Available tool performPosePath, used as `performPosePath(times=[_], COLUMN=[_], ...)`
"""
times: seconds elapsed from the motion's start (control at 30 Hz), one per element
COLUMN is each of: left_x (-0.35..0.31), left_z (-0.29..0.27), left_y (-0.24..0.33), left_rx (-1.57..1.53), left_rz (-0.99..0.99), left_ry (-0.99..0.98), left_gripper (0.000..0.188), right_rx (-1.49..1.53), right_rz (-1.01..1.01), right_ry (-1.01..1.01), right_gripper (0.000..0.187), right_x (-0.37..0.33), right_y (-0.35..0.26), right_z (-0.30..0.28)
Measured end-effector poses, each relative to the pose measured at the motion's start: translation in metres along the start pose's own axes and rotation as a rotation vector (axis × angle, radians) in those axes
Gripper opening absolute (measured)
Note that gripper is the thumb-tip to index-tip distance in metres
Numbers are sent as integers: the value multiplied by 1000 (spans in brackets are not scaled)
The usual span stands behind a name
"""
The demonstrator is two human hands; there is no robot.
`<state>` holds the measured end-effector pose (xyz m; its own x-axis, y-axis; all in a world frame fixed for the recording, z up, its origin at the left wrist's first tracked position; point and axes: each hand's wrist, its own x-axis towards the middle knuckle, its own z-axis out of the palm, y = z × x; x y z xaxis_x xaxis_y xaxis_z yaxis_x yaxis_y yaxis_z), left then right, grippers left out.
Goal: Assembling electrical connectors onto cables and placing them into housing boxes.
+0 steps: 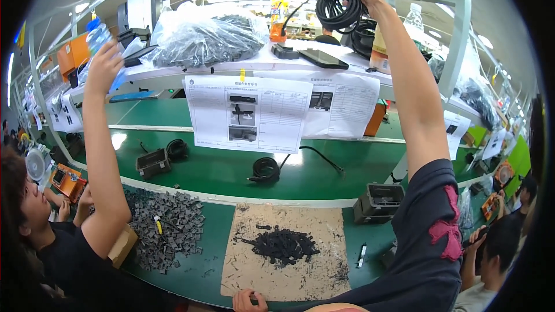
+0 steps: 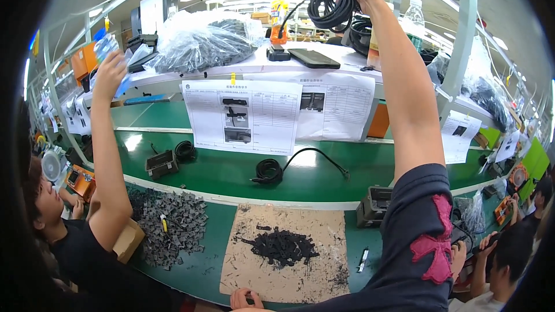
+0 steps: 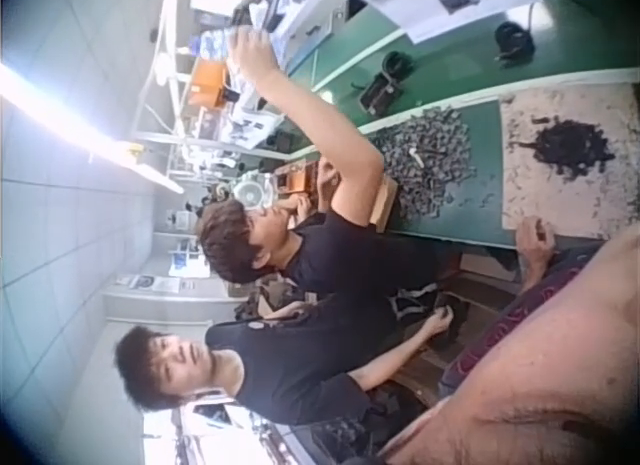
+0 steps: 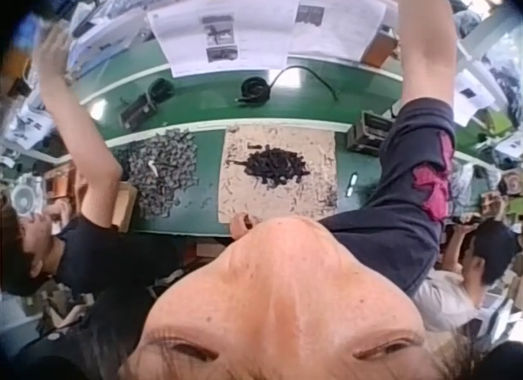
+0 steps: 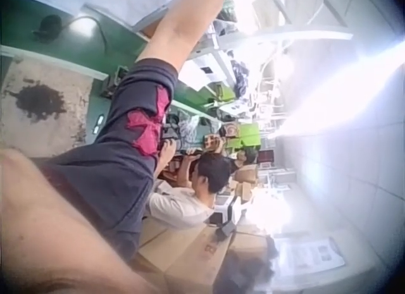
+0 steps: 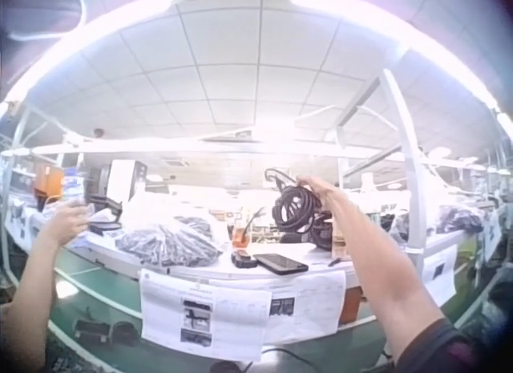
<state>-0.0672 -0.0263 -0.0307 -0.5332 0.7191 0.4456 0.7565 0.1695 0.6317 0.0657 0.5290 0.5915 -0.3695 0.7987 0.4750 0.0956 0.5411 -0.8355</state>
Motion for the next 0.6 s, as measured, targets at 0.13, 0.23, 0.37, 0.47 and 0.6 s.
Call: performPosePath(times=[0.13,0.23,0.37,0.47,0.6], left_x=[8,7,3,-5,-20], left_z=[7,8,4,11,12], left_y=[-2,-1,2,1,-5], left_rx=[-16,-19,21,1,18], left_rz=[28,36,27,45,-23], left_ry=[29,53,156,208,262], left_gripper=[17,17,17,17,16], right_rx=[109,199,327,242,474], right_rz=[-157,-194,-373,-568,-602], right_ry=[31,40,83,25,-32], right_gripper=[30,24,18,10,9], right_x=[16,12,-38,-85,-128], right_y=[-20,-52,-93,-121,-143], right_z=[-18,-19,18,26,79])
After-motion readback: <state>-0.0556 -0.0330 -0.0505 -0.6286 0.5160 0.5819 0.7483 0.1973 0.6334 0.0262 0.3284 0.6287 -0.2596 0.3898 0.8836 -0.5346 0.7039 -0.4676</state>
